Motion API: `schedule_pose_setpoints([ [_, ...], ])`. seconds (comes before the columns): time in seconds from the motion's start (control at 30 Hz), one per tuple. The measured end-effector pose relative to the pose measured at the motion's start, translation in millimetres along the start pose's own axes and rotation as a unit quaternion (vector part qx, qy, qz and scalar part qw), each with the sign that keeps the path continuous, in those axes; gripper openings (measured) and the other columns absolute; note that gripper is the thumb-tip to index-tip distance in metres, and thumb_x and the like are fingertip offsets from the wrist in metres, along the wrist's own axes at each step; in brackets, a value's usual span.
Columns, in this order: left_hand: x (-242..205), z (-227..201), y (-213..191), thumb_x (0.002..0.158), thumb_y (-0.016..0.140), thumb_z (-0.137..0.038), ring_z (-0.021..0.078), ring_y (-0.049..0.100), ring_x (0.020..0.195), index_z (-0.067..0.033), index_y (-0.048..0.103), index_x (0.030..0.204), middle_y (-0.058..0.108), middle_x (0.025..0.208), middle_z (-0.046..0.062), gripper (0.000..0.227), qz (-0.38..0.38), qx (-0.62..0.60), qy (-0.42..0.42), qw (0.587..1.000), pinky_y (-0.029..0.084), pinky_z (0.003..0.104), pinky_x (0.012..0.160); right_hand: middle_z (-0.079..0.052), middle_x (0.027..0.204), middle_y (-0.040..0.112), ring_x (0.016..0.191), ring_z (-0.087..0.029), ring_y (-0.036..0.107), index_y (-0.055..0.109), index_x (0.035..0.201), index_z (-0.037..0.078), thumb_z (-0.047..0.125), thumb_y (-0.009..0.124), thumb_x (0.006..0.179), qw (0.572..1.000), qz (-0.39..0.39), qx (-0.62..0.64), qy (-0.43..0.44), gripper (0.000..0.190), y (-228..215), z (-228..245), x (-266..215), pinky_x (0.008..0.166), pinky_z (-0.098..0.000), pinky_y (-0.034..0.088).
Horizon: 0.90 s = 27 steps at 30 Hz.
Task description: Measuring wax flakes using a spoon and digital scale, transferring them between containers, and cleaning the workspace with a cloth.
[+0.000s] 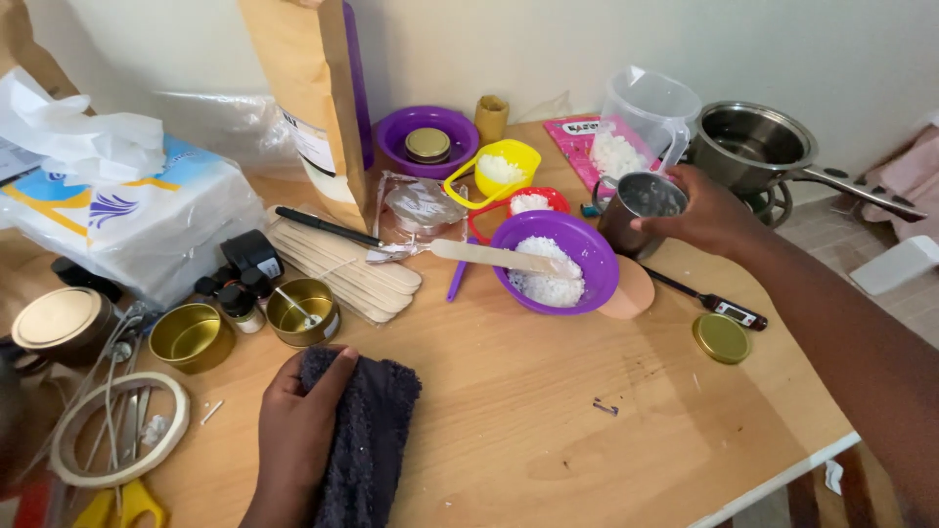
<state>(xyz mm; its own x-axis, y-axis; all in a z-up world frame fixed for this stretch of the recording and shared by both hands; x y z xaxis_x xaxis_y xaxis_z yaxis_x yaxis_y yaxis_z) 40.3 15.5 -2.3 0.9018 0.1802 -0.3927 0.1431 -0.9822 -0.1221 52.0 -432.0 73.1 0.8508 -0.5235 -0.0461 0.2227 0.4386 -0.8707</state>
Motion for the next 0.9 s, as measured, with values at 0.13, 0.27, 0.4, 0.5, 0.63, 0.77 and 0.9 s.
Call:
schedule_pose_setpoints([
  [0.13, -2, -4, -8, 0.084, 0.070, -0.024, 0.0124, 0.053, 0.067, -0.0056, 0.071, 0.080, 0.061, 0.068, 0.003, 0.019, -0.003, 0.012, 0.038, 0.999, 0.043, 0.029, 0.061, -0.027, 0.134, 0.048, 0.121, -0.042, 0.044, 0.042, 0.136, -0.004, 0.031, 0.069, 0.081, 0.937, -0.190, -0.078, -0.281, 0.071, -12, 21, -43, 0.094, -0.0513, 0.036],
  [0.27, -36, -14, 2, 0.087, 0.070, -0.019, 0.0154, 0.048, 0.052, -0.0027, 0.069, 0.083, 0.055, 0.062, 0.006, 0.016, 0.031, -0.128, -0.015, 0.991, 0.038, 0.030, 0.047, -0.003, 0.118, 0.066, 0.094, -0.015, 0.064, 0.059, 0.117, 0.012, 0.021, 0.061, 0.084, 0.953, -0.121, 0.186, -0.204, 0.034, 14, 48, -158, 0.083, -0.0311, 0.050],
  [0.4, -83, -13, 38, 0.085, 0.069, -0.010, 0.0231, 0.054, 0.052, 0.0024, 0.068, 0.084, 0.065, 0.068, 0.017, 0.013, 0.072, -0.223, -0.067, 0.970, 0.045, 0.035, 0.046, -0.005, 0.125, 0.068, 0.102, -0.018, 0.067, 0.056, 0.124, 0.010, 0.031, 0.071, 0.069, 0.879, 0.096, 0.441, -0.154, 0.061, 79, 37, -222, 0.088, -0.0313, 0.052],
  [0.5, -117, -8, 65, 0.083, 0.063, -0.010, 0.0278, 0.061, 0.067, 0.0036, 0.067, 0.095, 0.071, 0.085, 0.021, 0.018, 0.121, -0.301, -0.081, 0.942, 0.048, 0.037, 0.058, -0.008, 0.132, 0.063, 0.112, -0.020, 0.063, 0.048, 0.133, 0.010, 0.024, 0.074, 0.062, 0.842, 0.062, 0.527, -0.097, 0.076, 93, 33, -249, 0.093, -0.0324, 0.047],
  [0.63, -160, -4, 95, 0.081, 0.056, -0.009, 0.0345, 0.070, 0.088, 0.0053, 0.065, 0.111, 0.078, 0.108, 0.027, 0.034, 0.177, -0.406, -0.093, 0.892, 0.053, 0.039, 0.073, -0.011, 0.142, 0.057, 0.125, -0.022, 0.058, 0.038, 0.144, 0.011, 0.015, 0.078, 0.052, 0.774, 0.022, 0.632, -0.028, 0.100, 117, 31, -282, 0.099, -0.0337, 0.042],
  [0.77, -143, 4, 76, 0.078, 0.063, -0.014, 0.0229, 0.066, 0.111, -0.0061, 0.057, 0.125, 0.067, 0.127, 0.009, 0.048, 0.273, -0.264, 0.192, 0.905, 0.048, 0.032, 0.094, -0.038, 0.079, 0.071, 0.049, -0.051, 0.060, 0.058, 0.132, 0.011, -0.021, 0.066, 0.066, 0.824, -0.088, 0.512, 0.227, 0.074, 48, -24, -276, 0.051, -0.0546, 0.050],
  [0.9, -109, 8, 31, 0.076, 0.063, -0.002, 0.0173, 0.069, 0.089, -0.0059, 0.067, 0.102, 0.077, 0.107, 0.007, 0.026, 0.104, -0.182, 0.156, 0.965, 0.050, 0.027, 0.078, -0.017, 0.118, 0.059, 0.091, -0.025, 0.058, 0.043, 0.147, 0.009, -0.006, 0.068, 0.072, 0.894, -0.351, 0.278, 0.032, 0.080, -23, -146, -203, 0.072, -0.0371, 0.046],
])
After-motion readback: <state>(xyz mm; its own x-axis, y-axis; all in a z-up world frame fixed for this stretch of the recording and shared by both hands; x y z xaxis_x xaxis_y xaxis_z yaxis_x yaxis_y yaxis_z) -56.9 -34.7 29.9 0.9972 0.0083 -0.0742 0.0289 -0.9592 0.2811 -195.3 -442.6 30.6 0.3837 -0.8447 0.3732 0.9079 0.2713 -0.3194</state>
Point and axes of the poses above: each hand's wrist, its own x-axis towards the middle knuckle, its own y-axis out of the palm, z = x × y, the point moved 6 cm from there along x, towards the middle knuckle
